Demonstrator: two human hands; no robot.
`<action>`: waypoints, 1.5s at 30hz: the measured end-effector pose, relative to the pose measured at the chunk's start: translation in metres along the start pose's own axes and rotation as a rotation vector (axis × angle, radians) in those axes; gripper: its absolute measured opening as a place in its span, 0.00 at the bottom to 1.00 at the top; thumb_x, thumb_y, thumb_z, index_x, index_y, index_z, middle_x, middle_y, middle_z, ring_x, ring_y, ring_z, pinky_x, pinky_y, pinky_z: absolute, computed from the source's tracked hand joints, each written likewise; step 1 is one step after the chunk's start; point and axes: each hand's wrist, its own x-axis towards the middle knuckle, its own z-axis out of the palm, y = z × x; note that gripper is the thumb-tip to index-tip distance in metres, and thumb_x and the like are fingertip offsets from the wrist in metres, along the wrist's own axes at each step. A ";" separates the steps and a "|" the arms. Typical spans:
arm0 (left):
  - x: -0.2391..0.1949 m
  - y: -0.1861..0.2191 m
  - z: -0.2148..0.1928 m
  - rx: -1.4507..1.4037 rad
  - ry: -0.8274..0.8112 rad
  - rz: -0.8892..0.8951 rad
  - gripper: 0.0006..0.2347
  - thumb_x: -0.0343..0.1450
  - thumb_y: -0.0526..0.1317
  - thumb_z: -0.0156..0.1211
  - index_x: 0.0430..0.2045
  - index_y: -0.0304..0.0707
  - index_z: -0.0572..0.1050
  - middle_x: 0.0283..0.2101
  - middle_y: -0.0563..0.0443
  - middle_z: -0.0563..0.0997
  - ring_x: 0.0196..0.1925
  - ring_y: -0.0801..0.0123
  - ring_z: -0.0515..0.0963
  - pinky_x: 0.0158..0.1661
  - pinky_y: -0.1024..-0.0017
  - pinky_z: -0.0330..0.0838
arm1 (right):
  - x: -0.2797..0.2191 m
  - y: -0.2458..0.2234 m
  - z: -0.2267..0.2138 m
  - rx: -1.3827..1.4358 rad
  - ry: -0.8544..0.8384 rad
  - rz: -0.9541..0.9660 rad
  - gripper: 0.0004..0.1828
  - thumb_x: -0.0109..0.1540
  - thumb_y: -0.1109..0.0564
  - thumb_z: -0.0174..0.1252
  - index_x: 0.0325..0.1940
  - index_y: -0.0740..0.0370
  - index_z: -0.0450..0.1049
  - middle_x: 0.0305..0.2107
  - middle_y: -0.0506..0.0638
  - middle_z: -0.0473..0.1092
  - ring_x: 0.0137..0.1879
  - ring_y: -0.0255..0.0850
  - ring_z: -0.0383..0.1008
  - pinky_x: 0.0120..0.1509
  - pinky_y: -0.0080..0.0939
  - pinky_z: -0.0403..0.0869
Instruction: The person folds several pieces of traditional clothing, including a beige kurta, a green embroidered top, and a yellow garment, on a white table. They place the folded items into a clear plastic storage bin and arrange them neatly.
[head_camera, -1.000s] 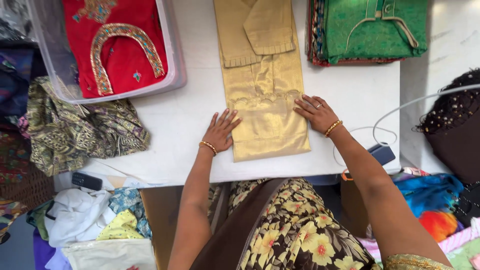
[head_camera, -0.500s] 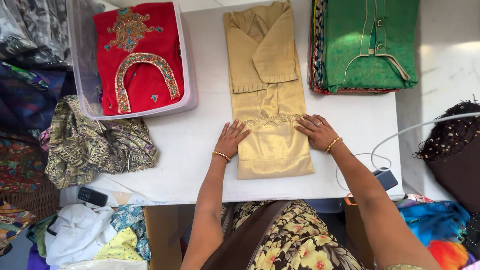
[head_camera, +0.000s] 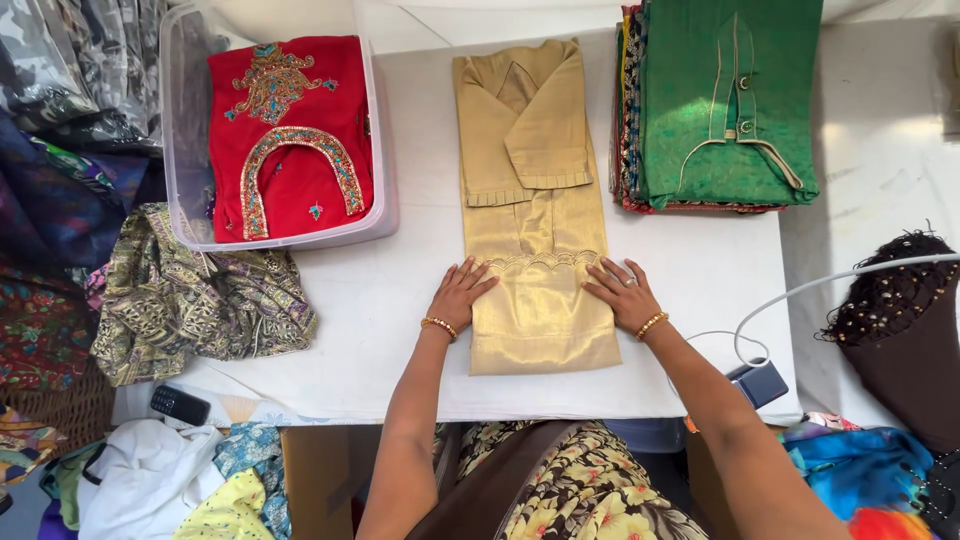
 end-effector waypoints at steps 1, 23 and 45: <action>0.000 -0.002 0.001 0.001 -0.002 -0.003 0.20 0.73 0.44 0.54 0.62 0.65 0.69 0.73 0.62 0.61 0.77 0.64 0.51 0.73 0.57 0.44 | 0.002 -0.001 -0.001 0.003 0.000 -0.001 0.34 0.59 0.43 0.57 0.70 0.39 0.64 0.74 0.40 0.52 0.79 0.41 0.47 0.81 0.57 0.42; -0.113 0.019 0.070 -0.680 -0.101 -0.311 0.13 0.75 0.46 0.57 0.44 0.39 0.81 0.36 0.45 0.82 0.36 0.63 0.78 0.41 0.65 0.72 | -0.097 -0.017 0.077 0.702 -0.191 0.630 0.18 0.65 0.50 0.56 0.52 0.65 0.78 0.31 0.57 0.79 0.37 0.46 0.80 0.45 0.41 0.78; 0.059 -0.022 0.002 -1.399 0.463 -0.619 0.11 0.71 0.34 0.64 0.47 0.31 0.77 0.42 0.52 0.84 0.39 0.75 0.80 0.43 0.73 0.75 | 0.115 0.026 -0.008 0.885 0.379 0.740 0.13 0.66 0.54 0.61 0.50 0.66 0.76 0.38 0.56 0.77 0.42 0.44 0.76 0.49 0.44 0.73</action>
